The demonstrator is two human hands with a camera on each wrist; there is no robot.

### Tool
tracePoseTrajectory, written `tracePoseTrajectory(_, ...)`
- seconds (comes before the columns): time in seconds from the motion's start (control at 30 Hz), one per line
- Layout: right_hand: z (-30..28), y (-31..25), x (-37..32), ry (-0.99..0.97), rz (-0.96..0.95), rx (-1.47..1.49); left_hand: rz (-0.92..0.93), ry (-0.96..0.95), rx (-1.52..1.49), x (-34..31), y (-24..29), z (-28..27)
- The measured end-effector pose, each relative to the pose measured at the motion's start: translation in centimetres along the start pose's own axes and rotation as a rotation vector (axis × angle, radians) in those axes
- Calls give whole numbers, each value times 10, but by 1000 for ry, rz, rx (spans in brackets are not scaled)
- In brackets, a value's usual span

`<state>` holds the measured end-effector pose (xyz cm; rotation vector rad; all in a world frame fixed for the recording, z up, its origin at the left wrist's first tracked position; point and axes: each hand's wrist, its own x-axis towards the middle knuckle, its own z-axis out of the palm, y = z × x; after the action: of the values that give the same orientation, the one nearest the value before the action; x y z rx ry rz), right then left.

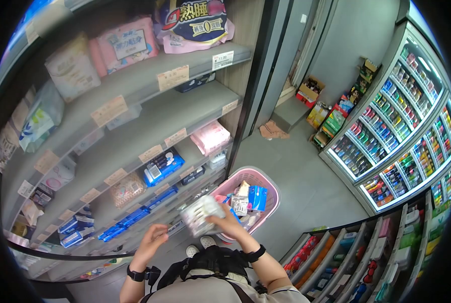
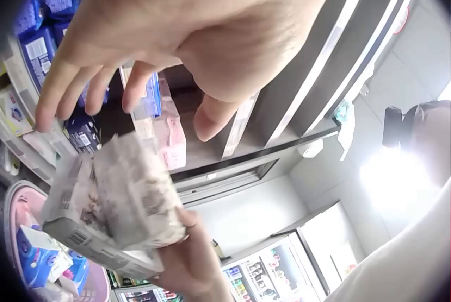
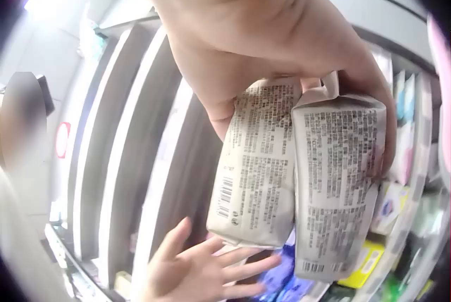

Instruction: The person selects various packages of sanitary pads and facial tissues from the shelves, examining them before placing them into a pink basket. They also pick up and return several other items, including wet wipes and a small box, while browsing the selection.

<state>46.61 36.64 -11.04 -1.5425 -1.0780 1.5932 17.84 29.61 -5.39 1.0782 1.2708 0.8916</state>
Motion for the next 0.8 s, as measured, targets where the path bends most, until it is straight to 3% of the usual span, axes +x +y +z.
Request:
tracePoseTrajectory(0.03,-11,-8,3,100,-7,-34,1,3,-3,-5,1,-7)
tracePoseTrajectory(0.1,-40,30,39,293,-107,-65,-62,-44,-46,-17,1,-20)
tracePoseTrajectory(0.2,-85,57,73,542,-11,-267,-92,60,-147,-35,-4,-33)
tracePoseTrajectory(0.37,-84,32,88,770,8,-469,-39,185,-140,-58,-3,-46)
tracePoseTrajectory(0.43,-78,33,99,749,-32,-498,-27,214,-157,-64,-6,-49)
tracePoseTrajectory(0.5,-78,69,121,826,-325,-1196,-21,270,-180,-70,-10,-50)
tracePoseTrajectory(0.57,-85,113,141,612,-303,-1431,-21,274,-159,-76,-17,-50)
tracePoseTrajectory(0.6,-93,141,152,384,-160,-1372,-32,274,-133,-78,-19,-52)
tracePoseTrajectory(0.7,-87,137,159,353,-129,-1211,-48,314,-205,-87,-24,-53)
tracePoseTrajectory(0.73,-87,130,164,348,-133,-1163,83,323,-135,-100,16,-39)
tracePoseTrajectory(0.8,-90,126,173,340,-158,-1112,86,331,-126,-102,10,-44)
